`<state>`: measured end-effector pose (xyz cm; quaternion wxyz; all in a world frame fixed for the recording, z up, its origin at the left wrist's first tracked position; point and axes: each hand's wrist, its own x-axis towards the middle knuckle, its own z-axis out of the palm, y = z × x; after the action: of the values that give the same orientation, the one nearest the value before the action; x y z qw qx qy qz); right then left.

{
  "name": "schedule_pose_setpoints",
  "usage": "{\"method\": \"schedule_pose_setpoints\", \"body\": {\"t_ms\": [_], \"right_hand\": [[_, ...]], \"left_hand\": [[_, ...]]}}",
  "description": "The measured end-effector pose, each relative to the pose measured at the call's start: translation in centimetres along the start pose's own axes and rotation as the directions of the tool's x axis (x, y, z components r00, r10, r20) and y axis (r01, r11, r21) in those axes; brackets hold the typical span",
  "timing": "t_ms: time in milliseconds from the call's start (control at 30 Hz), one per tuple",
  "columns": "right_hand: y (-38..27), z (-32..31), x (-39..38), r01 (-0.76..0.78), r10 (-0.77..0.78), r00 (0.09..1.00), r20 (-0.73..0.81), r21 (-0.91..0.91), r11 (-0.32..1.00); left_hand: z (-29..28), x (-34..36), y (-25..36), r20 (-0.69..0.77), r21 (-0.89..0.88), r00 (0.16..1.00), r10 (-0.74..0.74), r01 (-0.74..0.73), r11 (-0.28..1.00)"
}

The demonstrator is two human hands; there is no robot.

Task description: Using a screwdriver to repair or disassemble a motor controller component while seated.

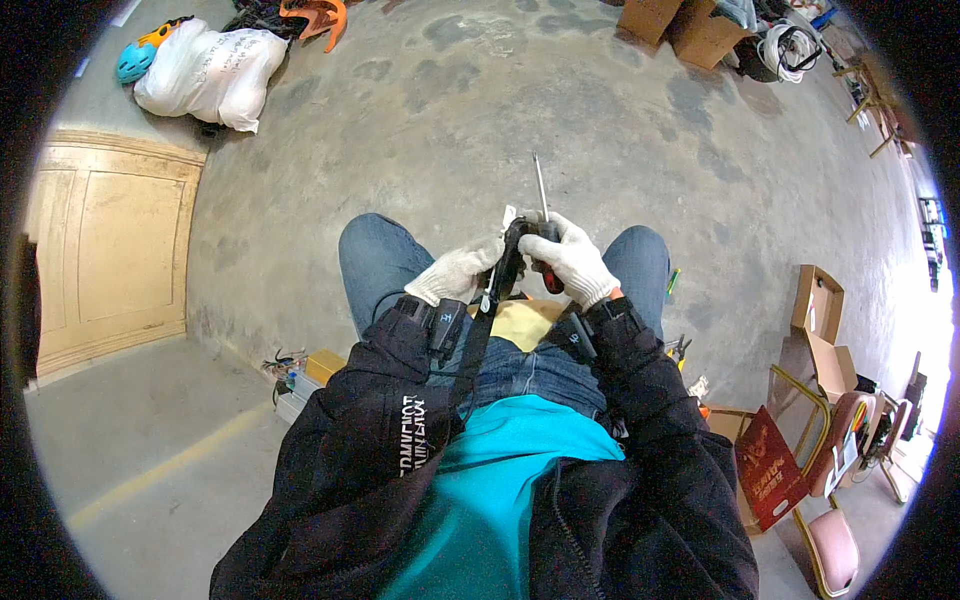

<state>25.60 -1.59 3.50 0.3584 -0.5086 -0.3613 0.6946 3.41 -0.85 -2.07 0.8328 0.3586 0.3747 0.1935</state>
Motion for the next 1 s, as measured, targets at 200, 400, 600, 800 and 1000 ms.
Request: {"method": "schedule_pose_setpoints", "body": {"t_ms": [200, 400, 600, 800, 1000], "right_hand": [[0.9, 0.0, 0.4, -0.067, 0.059, 0.992, -0.11, -0.07, 0.995], [0.9, 0.4, 0.2, -0.115, 0.093, 0.99, -0.11, -0.218, 0.969], [1.0, 1.5, 0.7, -0.159, 0.129, 0.987, -0.095, -0.474, 0.866], [0.0, 3.2, 0.0, -0.135, 0.089, 0.99, -0.109, -0.562, 0.816], [0.3, 3.1, 0.1, -0.142, 0.1, 0.989, -0.106, -0.548, 0.825]], "left_hand": [[0.0, 0.1, 0.2, -0.148, -0.398, 0.988, 0.045, -0.101, 0.912], [-0.6, 0.2, 0.6, -0.381, -0.355, 0.921, 0.077, -0.223, 0.908], [0.1, 0.4, 0.4, -0.336, -0.241, 0.939, 0.079, -0.167, 0.956], [0.1, 0.4, 0.3, -0.249, -0.376, 0.966, 0.065, -0.158, 0.913], [0.5, 0.0, 1.0, -0.226, -0.286, 0.972, 0.058, -0.123, 0.95]]}}
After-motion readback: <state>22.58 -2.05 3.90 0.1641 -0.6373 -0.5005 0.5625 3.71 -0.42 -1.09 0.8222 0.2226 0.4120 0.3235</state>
